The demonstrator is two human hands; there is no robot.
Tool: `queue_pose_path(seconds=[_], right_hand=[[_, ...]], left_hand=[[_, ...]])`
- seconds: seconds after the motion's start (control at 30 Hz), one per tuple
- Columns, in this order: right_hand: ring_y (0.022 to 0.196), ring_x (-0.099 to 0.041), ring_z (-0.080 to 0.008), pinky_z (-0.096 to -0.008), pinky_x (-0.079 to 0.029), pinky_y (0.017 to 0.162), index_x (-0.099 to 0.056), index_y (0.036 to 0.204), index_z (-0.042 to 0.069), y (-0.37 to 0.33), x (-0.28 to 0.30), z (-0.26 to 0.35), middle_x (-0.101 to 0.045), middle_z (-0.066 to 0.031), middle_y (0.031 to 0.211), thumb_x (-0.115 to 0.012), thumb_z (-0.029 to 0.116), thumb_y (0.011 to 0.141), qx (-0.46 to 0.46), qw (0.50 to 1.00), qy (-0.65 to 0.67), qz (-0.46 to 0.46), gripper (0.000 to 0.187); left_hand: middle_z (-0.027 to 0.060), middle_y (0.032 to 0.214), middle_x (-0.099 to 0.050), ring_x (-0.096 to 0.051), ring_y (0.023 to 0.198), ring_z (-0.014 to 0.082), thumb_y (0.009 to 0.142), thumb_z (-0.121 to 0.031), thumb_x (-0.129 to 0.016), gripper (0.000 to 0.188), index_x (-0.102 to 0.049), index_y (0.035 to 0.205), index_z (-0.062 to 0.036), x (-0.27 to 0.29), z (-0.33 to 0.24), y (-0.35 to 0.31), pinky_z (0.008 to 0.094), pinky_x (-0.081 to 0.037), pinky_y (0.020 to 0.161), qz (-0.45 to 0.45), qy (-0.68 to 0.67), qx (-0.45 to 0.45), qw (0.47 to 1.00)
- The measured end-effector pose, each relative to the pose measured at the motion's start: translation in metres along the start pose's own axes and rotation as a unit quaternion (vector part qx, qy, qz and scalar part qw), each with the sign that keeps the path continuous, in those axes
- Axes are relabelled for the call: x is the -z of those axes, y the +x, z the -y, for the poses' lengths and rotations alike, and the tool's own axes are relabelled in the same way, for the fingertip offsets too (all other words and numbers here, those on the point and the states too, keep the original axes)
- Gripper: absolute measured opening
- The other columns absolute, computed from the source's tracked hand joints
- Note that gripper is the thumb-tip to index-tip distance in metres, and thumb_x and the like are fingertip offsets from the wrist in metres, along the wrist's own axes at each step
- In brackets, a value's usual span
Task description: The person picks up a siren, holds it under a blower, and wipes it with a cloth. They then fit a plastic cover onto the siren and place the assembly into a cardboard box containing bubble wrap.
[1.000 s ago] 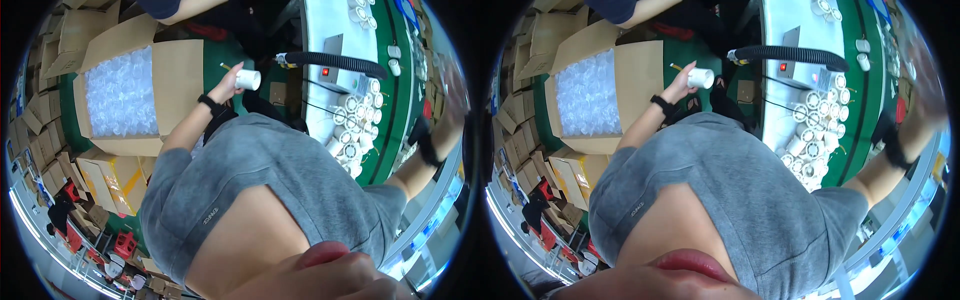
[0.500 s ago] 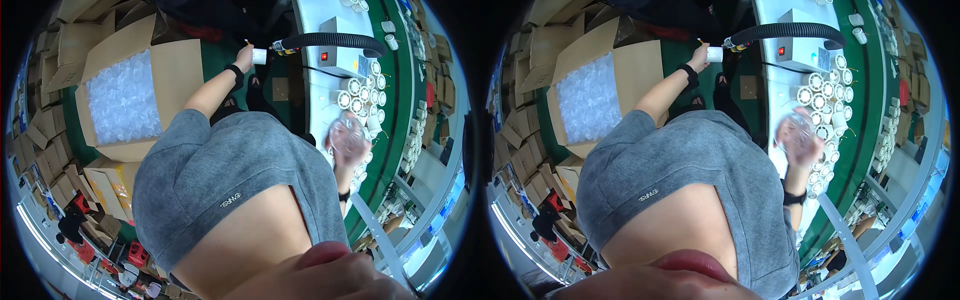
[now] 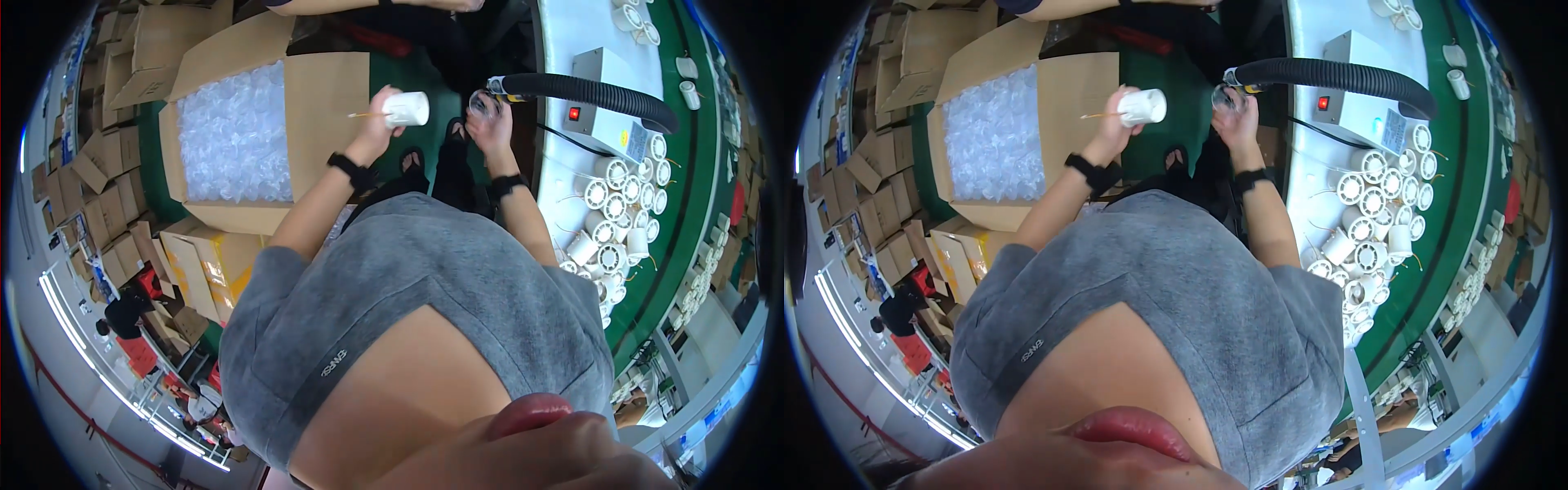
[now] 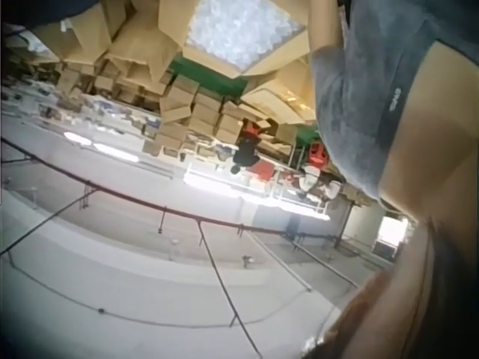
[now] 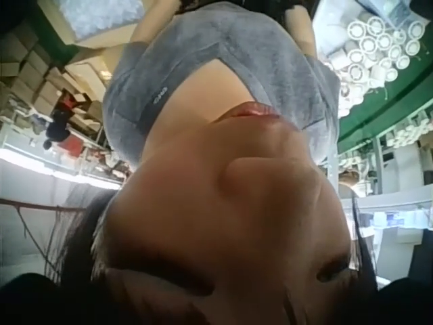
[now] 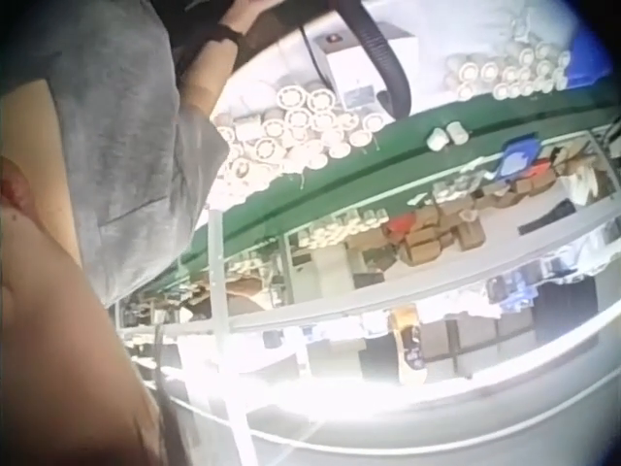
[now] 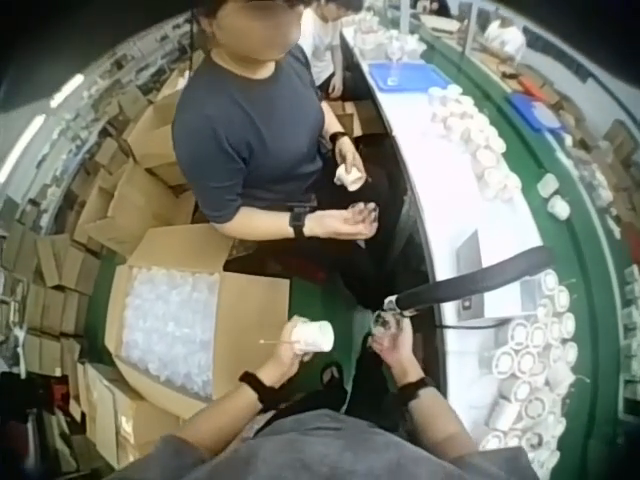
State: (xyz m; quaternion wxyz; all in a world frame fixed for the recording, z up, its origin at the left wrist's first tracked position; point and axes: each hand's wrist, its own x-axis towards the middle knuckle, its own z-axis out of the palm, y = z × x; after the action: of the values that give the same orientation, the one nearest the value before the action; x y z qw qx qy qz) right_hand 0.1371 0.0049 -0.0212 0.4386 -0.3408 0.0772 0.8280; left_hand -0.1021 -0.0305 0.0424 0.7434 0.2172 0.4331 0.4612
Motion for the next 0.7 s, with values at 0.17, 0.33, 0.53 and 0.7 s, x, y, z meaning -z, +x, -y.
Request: queue_pose_path(seconds=[0.17,0.33,0.53,0.7], right_hand=[[0.048,-0.038,-0.0182,-0.0269,-0.030,0.044,-0.045,0.103,0.011,0.046,-0.006,-0.013,-0.050,-0.0142,0.073,-0.039,0.039,0.080,-0.011,0.990,0.036,0.133,0.037],[0.048,-0.039,-0.0191,-0.0280,-0.031,0.045,-0.048,0.100,0.010,0.038,-0.031,-0.021,-0.051,-0.0138,0.075,-0.039,0.036,0.081,0.027,0.998,-0.003,0.055,0.034],[0.056,-0.046,-0.0174,-0.0252,-0.036,0.050,-0.050,0.099,0.010,0.008,-0.007,-0.017,-0.054,-0.0116,0.078,-0.043,0.034,0.081,0.104,0.990,-0.088,0.031,0.031],[0.068,-0.052,-0.0181,-0.0239,-0.041,0.058,-0.050,0.105,0.009,-0.059,-0.052,-0.029,-0.055,-0.0090,0.082,-0.056,0.022,0.076,0.217,0.884,-0.412,-0.041,0.033]], left_hand=[[0.0073,0.083,-0.054,-0.044,0.056,0.0186,0.085,-0.035,-0.036,0.033,-0.049,0.099,-0.0081,-0.001,-0.027,-0.067,0.0269,-0.034,0.044,-0.103,-0.195,0.054,0.974],[0.0081,0.088,-0.053,-0.043,0.059,0.0183,0.084,-0.034,-0.039,0.034,-0.048,0.102,-0.0067,0.017,-0.027,-0.091,0.0260,-0.034,0.047,-0.131,-0.251,0.027,0.959],[0.0086,0.081,-0.054,-0.046,0.057,0.0175,0.083,-0.032,-0.044,0.032,-0.047,0.102,-0.0059,0.028,-0.022,-0.089,0.0270,-0.036,0.045,-0.092,-0.192,0.017,0.977],[0.0097,0.083,-0.055,-0.052,0.063,0.0222,0.079,-0.033,-0.052,0.037,-0.046,0.100,-0.0026,0.028,-0.003,-0.065,0.0317,-0.042,0.053,-0.197,0.254,-0.087,0.943]])
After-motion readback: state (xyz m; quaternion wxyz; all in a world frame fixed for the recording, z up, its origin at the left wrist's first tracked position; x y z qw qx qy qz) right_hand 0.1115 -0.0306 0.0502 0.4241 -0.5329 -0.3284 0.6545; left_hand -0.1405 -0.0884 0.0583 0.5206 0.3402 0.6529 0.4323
